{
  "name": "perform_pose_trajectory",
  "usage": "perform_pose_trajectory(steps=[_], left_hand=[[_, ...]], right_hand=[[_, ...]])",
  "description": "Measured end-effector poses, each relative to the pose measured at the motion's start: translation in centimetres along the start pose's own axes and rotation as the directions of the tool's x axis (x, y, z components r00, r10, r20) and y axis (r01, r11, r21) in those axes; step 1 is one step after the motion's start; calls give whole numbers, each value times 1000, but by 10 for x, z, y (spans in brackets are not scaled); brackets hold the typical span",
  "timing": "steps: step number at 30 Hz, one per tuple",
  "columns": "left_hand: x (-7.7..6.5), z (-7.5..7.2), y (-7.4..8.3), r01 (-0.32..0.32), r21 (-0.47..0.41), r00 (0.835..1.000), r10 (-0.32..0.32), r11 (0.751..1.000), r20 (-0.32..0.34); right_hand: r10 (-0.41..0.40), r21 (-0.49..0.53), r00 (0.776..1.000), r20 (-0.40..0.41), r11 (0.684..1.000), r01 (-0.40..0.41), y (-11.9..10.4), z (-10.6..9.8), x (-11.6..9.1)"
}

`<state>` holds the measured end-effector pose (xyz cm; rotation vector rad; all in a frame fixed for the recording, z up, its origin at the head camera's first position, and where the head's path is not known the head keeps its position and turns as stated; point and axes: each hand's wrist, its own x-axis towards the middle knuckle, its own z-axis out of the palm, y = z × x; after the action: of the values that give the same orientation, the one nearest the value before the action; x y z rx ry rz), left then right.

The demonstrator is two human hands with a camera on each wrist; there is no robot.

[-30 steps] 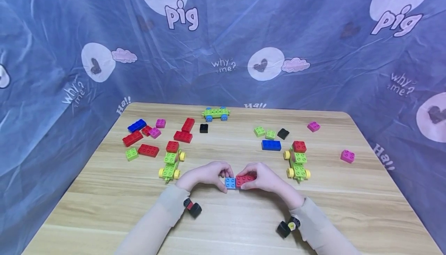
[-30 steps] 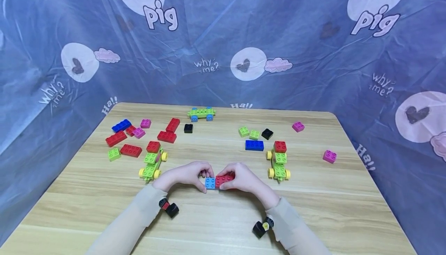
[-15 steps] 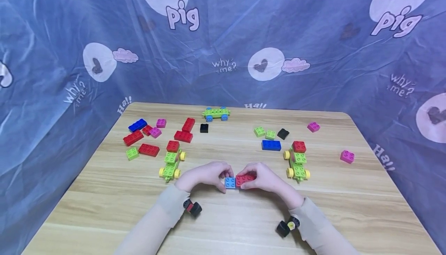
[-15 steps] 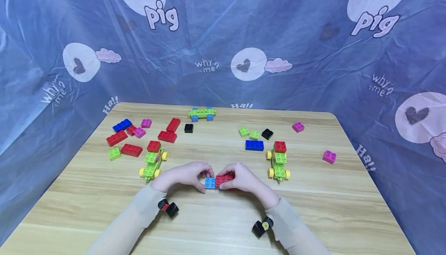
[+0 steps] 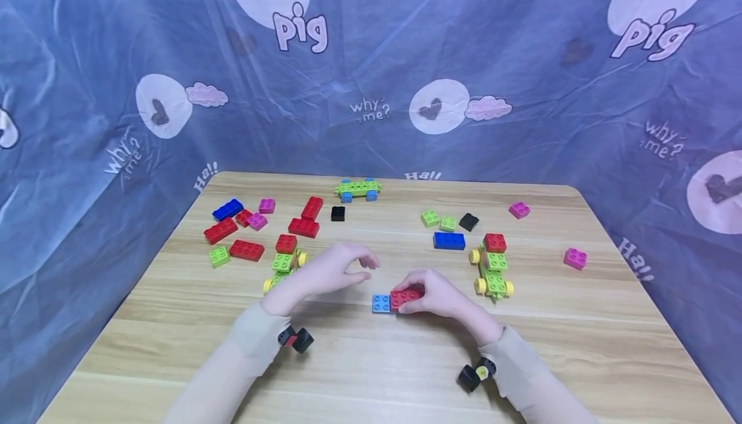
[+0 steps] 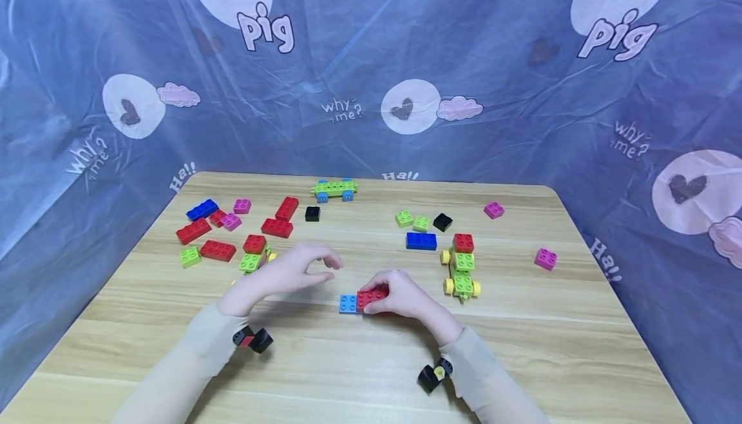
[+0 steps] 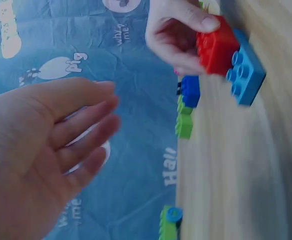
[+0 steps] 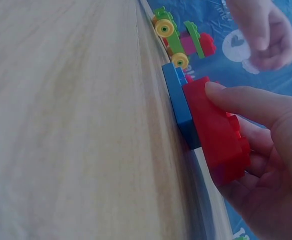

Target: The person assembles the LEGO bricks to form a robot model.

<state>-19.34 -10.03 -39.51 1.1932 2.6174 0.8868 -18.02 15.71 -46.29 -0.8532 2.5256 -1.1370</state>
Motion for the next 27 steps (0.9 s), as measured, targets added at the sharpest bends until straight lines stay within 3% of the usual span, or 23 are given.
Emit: perform_pose_trajectory(steps=[4,9,12,16,19,23,25,27], left_hand=[[-10,-15,-7,-18,73,984,30,997,-173],[-25,-33,-22,-33,115,940,70,993,-335],[-35,-45,-32,-6,99,929,42,995,-369],[-48,-57,-46,94,89,913,-50,992,-406],[-58,-63,-58,143,91,877,-84,986,-473],[-71,-67,-78,161,87,828,-87,983,-554],[-78,-68,-87,178,90,822,-98,980,-561],[-84,-67,-95,202,88,826,-121,975,-550]], right_hand=[[13,4,1000,4,1000,-13,-1,0,0],[23,6,1000,7,1000,-23,-2,0,0],[28,11,1000,8,1000,-28,-2,0,0],[30,15,1000,7,999,-30,-2,0,0],[33,18,999,8,999,-33,-3,0,0],[40,28,999,9,999,-40,-3,0,0],[43,35,999,10,998,-44,-4,0,0],[41,35,999,12,999,-42,-4,0,0]])
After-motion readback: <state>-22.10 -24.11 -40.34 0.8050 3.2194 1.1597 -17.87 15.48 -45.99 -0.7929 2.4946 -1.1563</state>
